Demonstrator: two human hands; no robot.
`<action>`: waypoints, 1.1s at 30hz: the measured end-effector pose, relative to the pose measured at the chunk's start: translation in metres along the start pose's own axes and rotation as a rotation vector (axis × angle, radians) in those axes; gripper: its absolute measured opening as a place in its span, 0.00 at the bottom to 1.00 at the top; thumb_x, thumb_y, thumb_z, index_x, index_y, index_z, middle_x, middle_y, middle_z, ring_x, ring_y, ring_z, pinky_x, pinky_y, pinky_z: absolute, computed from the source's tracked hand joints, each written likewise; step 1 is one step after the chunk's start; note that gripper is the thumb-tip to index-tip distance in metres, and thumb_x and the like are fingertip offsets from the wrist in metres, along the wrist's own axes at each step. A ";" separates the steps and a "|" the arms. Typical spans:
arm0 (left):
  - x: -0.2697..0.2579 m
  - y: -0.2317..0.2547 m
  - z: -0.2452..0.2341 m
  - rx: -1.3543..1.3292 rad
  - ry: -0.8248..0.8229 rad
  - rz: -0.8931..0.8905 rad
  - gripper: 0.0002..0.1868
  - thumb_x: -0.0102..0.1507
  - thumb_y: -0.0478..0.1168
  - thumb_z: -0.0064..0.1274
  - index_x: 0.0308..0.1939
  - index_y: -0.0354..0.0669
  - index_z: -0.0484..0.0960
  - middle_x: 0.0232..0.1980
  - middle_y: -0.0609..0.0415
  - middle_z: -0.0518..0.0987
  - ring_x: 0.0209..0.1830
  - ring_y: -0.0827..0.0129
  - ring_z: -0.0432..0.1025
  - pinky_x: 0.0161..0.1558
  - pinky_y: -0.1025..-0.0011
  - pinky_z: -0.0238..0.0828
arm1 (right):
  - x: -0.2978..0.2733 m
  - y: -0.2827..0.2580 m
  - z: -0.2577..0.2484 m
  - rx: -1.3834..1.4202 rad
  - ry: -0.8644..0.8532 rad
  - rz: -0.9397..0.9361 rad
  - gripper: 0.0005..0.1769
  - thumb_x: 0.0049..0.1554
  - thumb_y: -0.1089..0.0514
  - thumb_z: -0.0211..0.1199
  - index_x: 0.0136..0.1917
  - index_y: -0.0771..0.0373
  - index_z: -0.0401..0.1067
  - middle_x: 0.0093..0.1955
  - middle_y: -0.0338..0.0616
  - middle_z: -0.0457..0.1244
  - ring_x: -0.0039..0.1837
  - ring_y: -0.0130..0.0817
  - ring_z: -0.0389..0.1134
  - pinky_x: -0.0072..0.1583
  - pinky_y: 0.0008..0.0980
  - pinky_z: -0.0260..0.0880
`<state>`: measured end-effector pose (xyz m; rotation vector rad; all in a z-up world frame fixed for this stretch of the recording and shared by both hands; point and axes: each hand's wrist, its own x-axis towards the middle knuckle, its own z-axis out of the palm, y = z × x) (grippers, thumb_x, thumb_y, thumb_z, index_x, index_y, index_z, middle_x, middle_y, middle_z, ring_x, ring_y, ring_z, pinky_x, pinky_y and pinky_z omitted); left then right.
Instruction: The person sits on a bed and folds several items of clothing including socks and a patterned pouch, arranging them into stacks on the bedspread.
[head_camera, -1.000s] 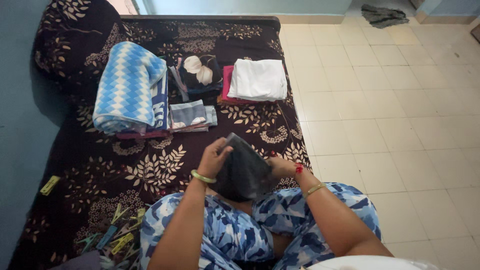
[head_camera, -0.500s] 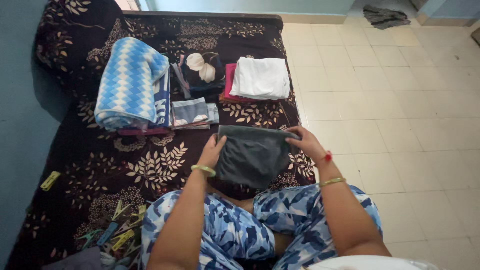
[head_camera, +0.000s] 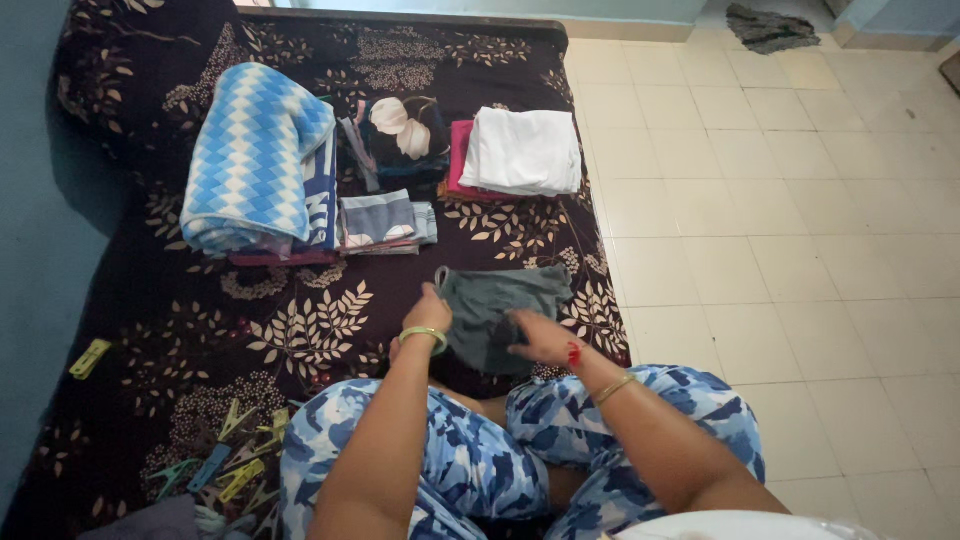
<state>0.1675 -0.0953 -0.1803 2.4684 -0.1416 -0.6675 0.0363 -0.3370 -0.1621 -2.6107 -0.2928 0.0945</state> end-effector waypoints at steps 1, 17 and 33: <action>-0.003 0.002 -0.005 -0.009 0.066 -0.041 0.24 0.68 0.46 0.44 0.64 0.37 0.63 0.53 0.31 0.80 0.56 0.39 0.75 0.58 0.47 0.69 | -0.003 -0.005 0.003 0.064 -0.183 0.068 0.42 0.51 0.47 0.71 0.73 0.66 0.61 0.70 0.60 0.60 0.71 0.54 0.61 0.71 0.43 0.61; -0.019 0.014 -0.002 -0.154 0.253 0.113 0.23 0.59 0.48 0.55 0.54 0.41 0.72 0.59 0.40 0.72 0.52 0.39 0.74 0.54 0.47 0.71 | 0.004 -0.037 -0.016 0.224 -0.064 0.230 0.27 0.56 0.55 0.64 0.66 0.65 0.68 0.59 0.54 0.69 0.60 0.46 0.72 0.60 0.39 0.72; 0.015 0.009 0.095 -0.169 0.194 0.458 0.27 0.57 0.43 0.65 0.56 0.39 0.72 0.56 0.39 0.76 0.54 0.42 0.74 0.55 0.52 0.72 | 0.017 0.024 0.047 0.658 -0.055 0.287 0.31 0.60 0.54 0.57 0.73 0.69 0.57 0.56 0.49 0.69 0.58 0.38 0.72 0.60 0.34 0.71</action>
